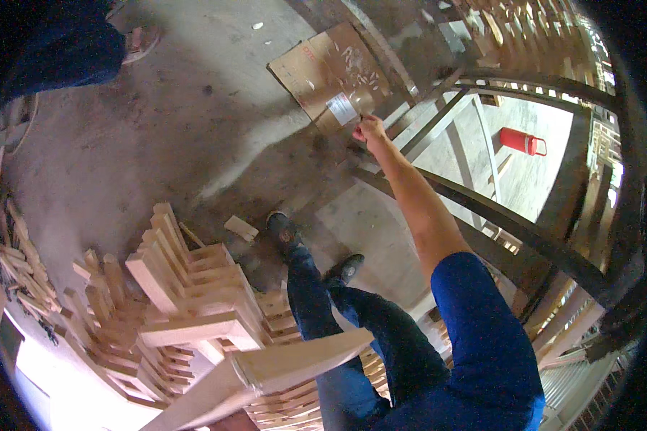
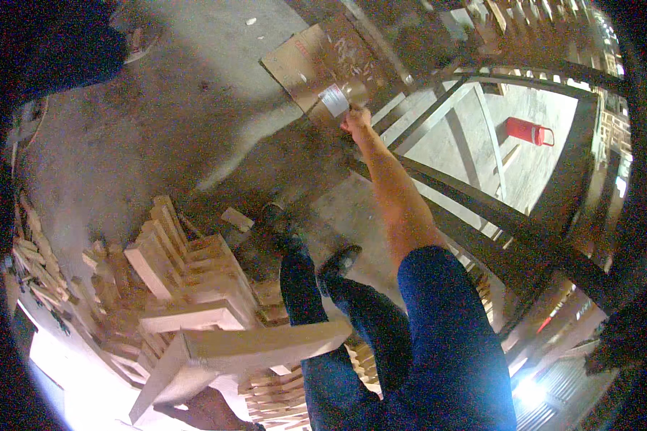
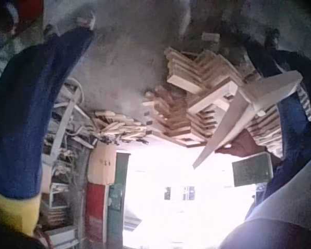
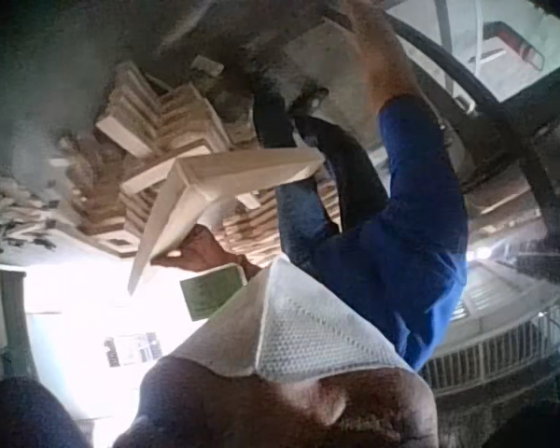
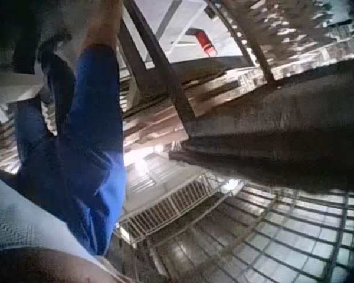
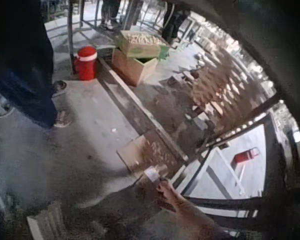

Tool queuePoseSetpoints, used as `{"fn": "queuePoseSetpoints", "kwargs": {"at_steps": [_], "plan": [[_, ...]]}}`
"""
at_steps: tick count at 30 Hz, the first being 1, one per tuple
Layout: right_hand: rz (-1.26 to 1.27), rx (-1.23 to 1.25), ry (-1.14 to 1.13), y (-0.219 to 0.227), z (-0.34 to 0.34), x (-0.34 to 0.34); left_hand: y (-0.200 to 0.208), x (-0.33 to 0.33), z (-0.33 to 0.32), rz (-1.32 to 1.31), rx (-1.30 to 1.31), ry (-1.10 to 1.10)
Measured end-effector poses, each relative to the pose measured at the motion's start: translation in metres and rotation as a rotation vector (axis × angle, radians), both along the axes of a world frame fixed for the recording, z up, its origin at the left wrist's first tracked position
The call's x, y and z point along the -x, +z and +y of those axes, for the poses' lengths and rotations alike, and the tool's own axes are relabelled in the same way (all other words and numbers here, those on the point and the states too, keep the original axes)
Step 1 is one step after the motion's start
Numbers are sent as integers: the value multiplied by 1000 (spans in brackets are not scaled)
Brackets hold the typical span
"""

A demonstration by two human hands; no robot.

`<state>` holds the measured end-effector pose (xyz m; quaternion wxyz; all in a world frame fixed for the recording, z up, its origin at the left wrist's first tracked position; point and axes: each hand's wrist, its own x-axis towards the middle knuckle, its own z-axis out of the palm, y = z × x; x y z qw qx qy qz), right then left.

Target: The person repeatedly picks up L-shaped wooden frame pieces from a pile, uses a small metal tool to scrape or smooth the edges and corners, then places the pieces back onto the pile. The cycle continues throughout the clip.

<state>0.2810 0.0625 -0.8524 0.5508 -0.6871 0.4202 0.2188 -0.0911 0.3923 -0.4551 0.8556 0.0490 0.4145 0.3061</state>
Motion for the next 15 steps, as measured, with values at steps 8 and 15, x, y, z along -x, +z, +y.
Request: {"fn": "queuePoseSetpoints", "kwargs": {"at_steps": [8, 15], "plan": [[-343, 753, 716, -104, -65, -18, -63, -3, 3, 344, 46, 104], [-415, 1021, 845, -104, -11, 76, -58, -10, -2, 434, 29, 120]]}}
